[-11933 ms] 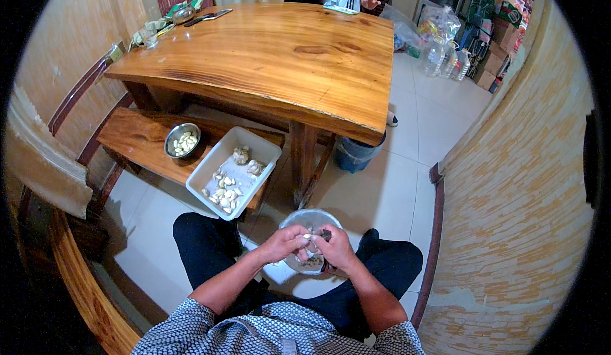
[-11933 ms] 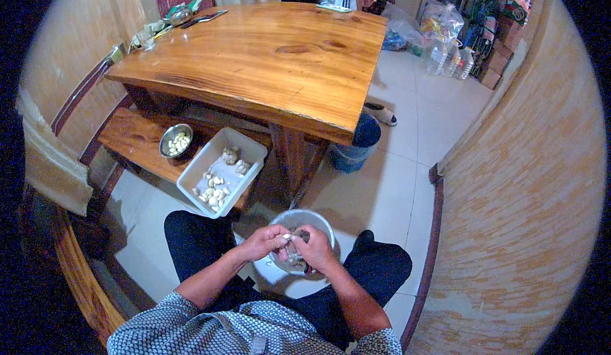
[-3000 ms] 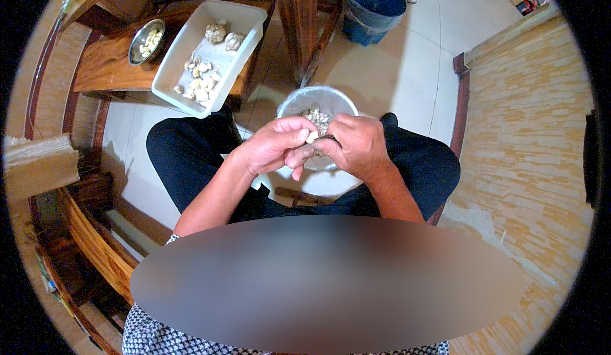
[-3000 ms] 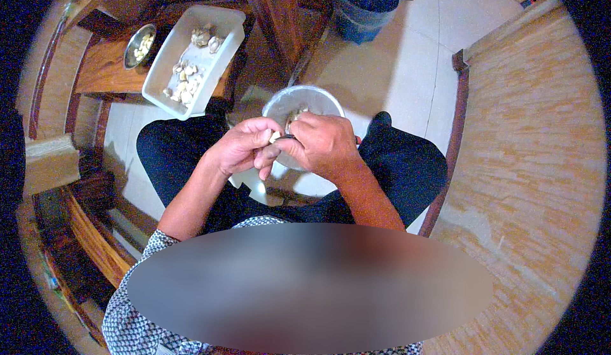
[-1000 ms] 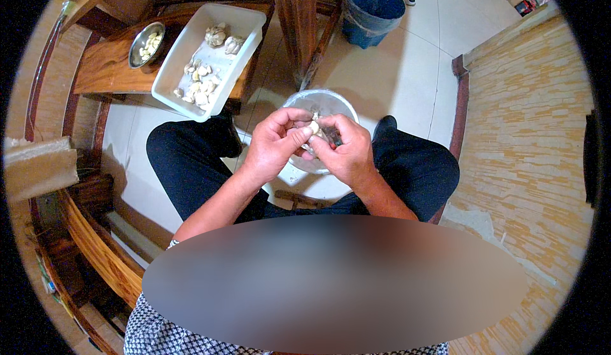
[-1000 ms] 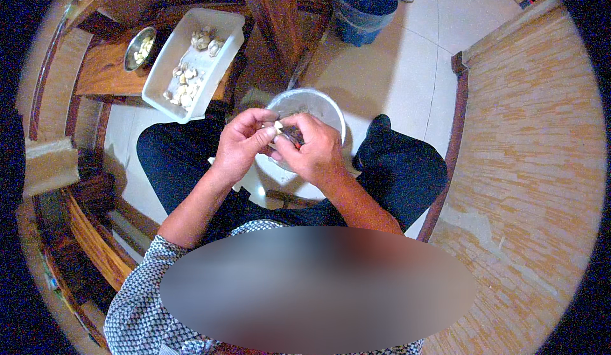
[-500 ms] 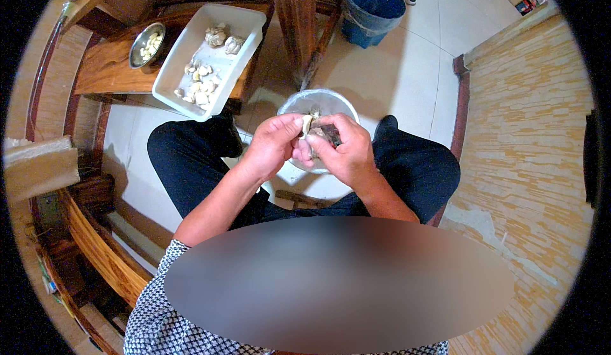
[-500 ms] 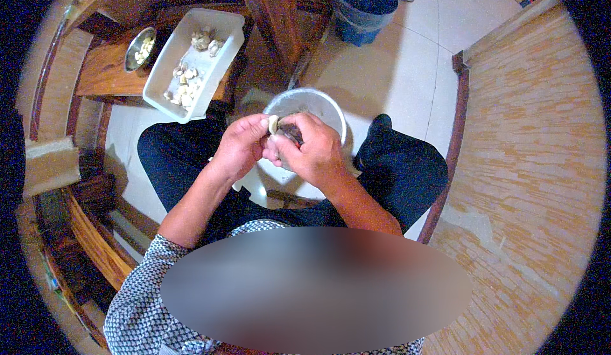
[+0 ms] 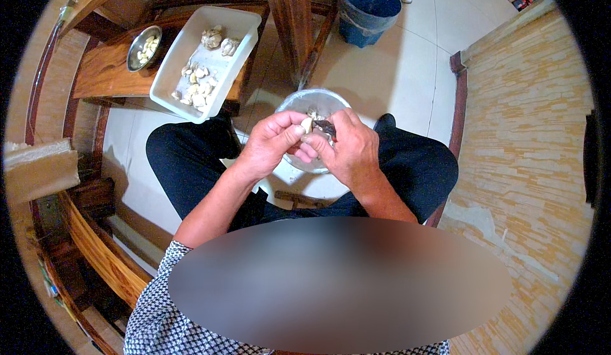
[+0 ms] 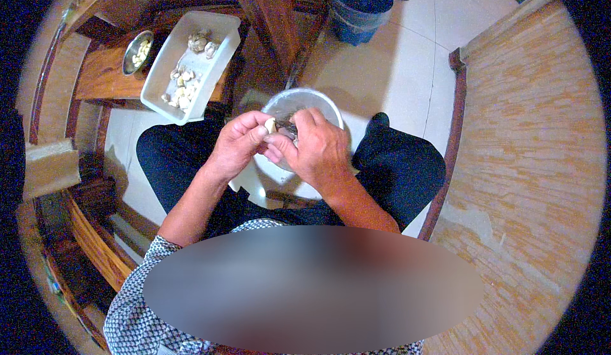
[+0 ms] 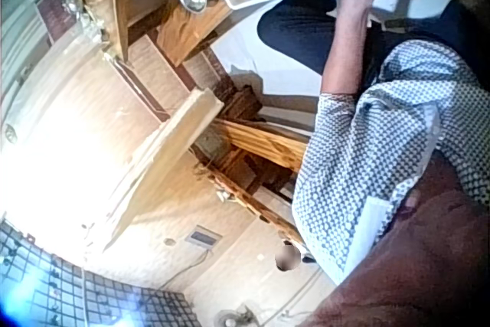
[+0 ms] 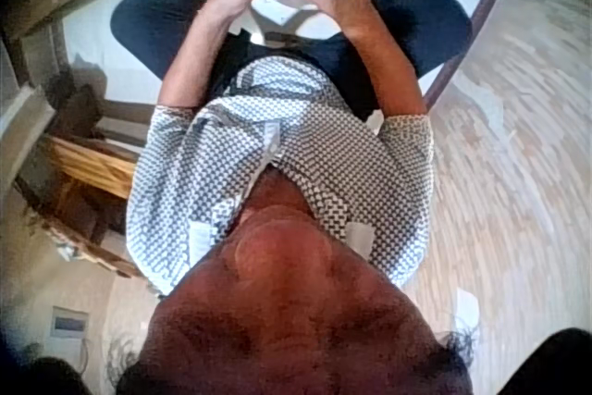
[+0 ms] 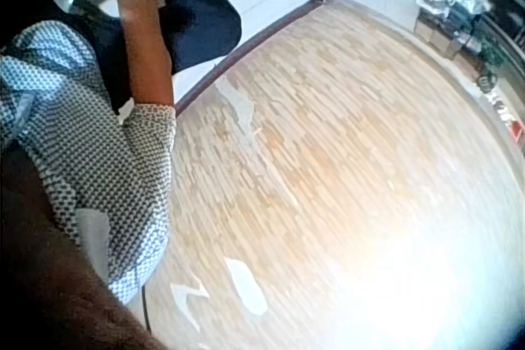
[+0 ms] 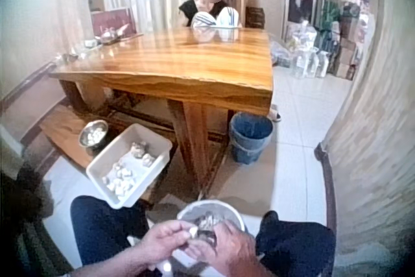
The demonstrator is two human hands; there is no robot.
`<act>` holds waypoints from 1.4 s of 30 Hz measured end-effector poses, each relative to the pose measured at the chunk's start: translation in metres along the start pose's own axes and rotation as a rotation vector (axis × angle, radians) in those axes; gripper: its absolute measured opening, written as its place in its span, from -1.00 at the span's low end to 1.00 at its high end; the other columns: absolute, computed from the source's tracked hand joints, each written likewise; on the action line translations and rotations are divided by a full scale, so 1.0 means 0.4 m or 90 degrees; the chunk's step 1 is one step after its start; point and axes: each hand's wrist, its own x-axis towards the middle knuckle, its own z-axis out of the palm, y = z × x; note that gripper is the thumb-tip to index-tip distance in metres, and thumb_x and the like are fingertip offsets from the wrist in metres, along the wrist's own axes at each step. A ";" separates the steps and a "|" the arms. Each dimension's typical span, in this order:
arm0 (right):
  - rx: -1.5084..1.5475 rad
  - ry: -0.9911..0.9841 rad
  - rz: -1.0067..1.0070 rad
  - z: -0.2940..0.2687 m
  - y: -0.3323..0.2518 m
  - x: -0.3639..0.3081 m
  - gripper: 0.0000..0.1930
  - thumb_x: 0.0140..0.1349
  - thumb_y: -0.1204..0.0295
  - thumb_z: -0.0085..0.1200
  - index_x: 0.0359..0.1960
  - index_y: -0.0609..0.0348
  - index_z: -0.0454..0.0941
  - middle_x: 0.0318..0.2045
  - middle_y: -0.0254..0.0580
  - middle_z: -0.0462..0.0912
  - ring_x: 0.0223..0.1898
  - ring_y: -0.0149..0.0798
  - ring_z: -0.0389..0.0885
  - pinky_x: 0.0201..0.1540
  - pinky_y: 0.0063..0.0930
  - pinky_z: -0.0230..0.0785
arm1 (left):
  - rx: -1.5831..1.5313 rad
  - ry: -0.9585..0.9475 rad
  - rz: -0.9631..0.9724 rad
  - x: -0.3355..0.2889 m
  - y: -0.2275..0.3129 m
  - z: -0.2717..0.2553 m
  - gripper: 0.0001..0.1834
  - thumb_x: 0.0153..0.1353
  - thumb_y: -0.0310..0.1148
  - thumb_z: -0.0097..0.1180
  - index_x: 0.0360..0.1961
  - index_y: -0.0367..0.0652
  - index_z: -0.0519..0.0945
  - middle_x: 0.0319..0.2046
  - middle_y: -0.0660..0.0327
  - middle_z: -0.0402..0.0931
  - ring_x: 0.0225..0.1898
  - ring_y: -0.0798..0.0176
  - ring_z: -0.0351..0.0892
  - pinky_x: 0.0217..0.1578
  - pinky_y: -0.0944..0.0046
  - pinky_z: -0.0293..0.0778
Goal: The person peels garlic cloves by hand, placing the peeled cloves into a bowl and the skins into a container.
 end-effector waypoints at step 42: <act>-0.028 0.103 -0.128 0.003 -0.006 -0.003 -0.56 -0.12 0.05 0.26 -0.53 0.17 0.40 -0.57 -0.18 0.40 -0.60 -0.11 0.48 -0.59 -0.32 0.34 | -0.155 -0.065 -0.031 -0.010 0.001 0.005 -0.68 0.21 -0.14 0.06 -0.18 -0.17 0.44 -0.40 0.28 0.47 -0.53 0.45 0.44 -0.61 0.44 0.46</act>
